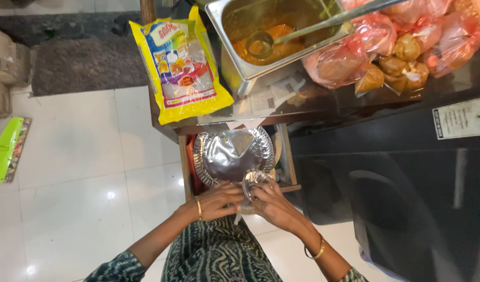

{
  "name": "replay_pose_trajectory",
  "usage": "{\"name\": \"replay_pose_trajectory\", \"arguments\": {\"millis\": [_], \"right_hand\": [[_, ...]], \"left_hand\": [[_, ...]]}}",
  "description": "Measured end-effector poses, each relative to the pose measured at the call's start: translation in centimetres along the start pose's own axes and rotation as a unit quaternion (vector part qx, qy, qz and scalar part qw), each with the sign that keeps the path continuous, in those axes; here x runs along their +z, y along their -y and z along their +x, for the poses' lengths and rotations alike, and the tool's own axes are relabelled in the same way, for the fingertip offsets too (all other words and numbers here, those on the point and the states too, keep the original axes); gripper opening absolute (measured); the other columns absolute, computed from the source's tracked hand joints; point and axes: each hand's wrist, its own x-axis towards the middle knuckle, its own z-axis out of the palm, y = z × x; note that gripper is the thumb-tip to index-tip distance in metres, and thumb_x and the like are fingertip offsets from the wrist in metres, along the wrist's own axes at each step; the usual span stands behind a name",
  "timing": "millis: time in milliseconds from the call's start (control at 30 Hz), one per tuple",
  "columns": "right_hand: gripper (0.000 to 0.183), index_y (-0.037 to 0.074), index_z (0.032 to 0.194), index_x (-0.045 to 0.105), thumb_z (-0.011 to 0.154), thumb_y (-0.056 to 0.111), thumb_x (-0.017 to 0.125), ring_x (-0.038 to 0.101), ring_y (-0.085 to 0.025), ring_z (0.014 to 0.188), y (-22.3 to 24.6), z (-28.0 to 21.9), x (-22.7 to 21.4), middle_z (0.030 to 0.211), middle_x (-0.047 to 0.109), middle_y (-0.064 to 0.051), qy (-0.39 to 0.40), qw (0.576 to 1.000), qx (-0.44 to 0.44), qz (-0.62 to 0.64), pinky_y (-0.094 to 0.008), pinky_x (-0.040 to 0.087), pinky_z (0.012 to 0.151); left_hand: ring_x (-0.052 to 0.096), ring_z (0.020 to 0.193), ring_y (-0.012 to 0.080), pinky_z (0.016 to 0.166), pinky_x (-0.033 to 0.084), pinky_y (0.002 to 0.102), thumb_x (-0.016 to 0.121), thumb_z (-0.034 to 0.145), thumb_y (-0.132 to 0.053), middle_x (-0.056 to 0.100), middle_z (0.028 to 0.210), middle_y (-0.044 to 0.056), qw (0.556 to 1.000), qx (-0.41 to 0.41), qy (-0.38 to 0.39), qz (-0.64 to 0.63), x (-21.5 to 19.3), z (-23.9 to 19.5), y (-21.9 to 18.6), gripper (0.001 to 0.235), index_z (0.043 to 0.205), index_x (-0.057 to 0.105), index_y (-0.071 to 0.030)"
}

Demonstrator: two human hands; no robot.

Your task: The person scoops a yellow-orange curry from a metal container into small plastic bags using a ladle, then ties each bag and places it on the counter. The person also handles disposable plates from a drawer.

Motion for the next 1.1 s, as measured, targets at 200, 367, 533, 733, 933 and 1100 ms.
{"name": "replay_pose_trajectory", "arguments": {"millis": [200, 367, 533, 733, 933, 1100], "right_hand": [[0.036, 0.004, 0.116, 0.074, 0.086, 0.025, 0.074, 0.049, -0.030, 0.120, 0.6, -1.7, -1.8, 0.115, 0.059, -0.010, 0.026, 0.991, 0.023, 0.132, -0.054, 0.022, 0.119], [0.034, 0.001, 0.115, 0.072, 0.090, 0.025, 0.073, 0.050, -0.033, 0.123, -0.5, -3.8, -2.6, 0.115, 0.060, -0.012, -0.009, 0.989, 0.040, 0.144, -0.054, 0.022, 0.118], [0.026, -0.001, 0.105, 0.072, 0.091, 0.021, 0.074, 0.061, -0.033, 0.113, -1.6, -5.0, -1.2, 0.114, 0.067, -0.015, -0.157, 0.937, 0.143, 0.279, -0.040, 0.044, 0.102], [0.027, 0.001, 0.109, 0.067, 0.088, 0.016, 0.075, 0.063, -0.038, 0.114, -0.9, -3.0, 3.6, 0.114, 0.068, -0.019, -0.246, 0.940, 0.143, 0.188, -0.042, 0.050, 0.097], [0.043, 0.008, 0.134, 0.058, 0.094, 0.013, 0.073, 0.066, -0.028, 0.127, 1.5, -0.5, 5.5, 0.125, 0.069, -0.012, -0.112, 0.993, 0.030, 0.029, -0.055, 0.036, 0.128], [0.078, 0.001, 0.143, 0.047, 0.079, 0.026, 0.086, 0.050, -0.046, 0.133, 1.5, 1.5, 6.1, 0.139, 0.057, -0.028, -0.198, 0.964, 0.093, 0.148, -0.053, 0.028, 0.114]], "left_hand": [[0.061, 0.094, 0.0254, 0.083, 0.048, 0.039, 0.071, 0.091, -0.040, 0.063, 0.097, 0.008, 0.967, -0.109, 0.030, -0.227, 0.6, 1.0, -0.7, 0.036, 0.104, 0.065, -0.007], [0.058, 0.071, 0.0233, 0.076, 0.045, 0.039, 0.092, 0.074, -0.039, 0.057, 0.070, 0.006, 0.991, -0.083, -0.087, -0.052, 1.3, 0.2, 1.4, 0.050, 0.070, 0.058, -0.003], [0.072, 0.082, 0.0203, 0.101, 0.042, 0.047, 0.083, 0.082, -0.038, 0.075, 0.084, 0.004, 0.971, -0.041, -0.236, -0.006, 2.9, -2.2, 3.9, 0.032, 0.079, 0.069, -0.009], [0.073, 0.117, 0.0271, 0.103, 0.058, 0.047, 0.040, 0.089, -0.075, 0.066, 0.124, 0.003, 0.603, -0.370, -0.149, -0.691, 8.7, 0.6, 0.8, 0.074, 0.138, 0.056, -0.021], [0.068, 0.116, 0.0283, 0.097, 0.061, 0.048, 0.062, 0.093, -0.042, 0.070, 0.127, 0.017, 0.613, -0.348, -0.227, -0.672, 7.4, -0.6, 4.7, 0.065, 0.141, 0.053, 0.000], [0.067, 0.110, 0.0226, 0.093, 0.058, 0.042, 0.067, 0.092, -0.021, 0.069, 0.122, 0.015, 0.716, -0.341, -0.303, -0.528, 10.2, -2.3, 9.6, 0.054, 0.140, 0.056, 0.002]]}}
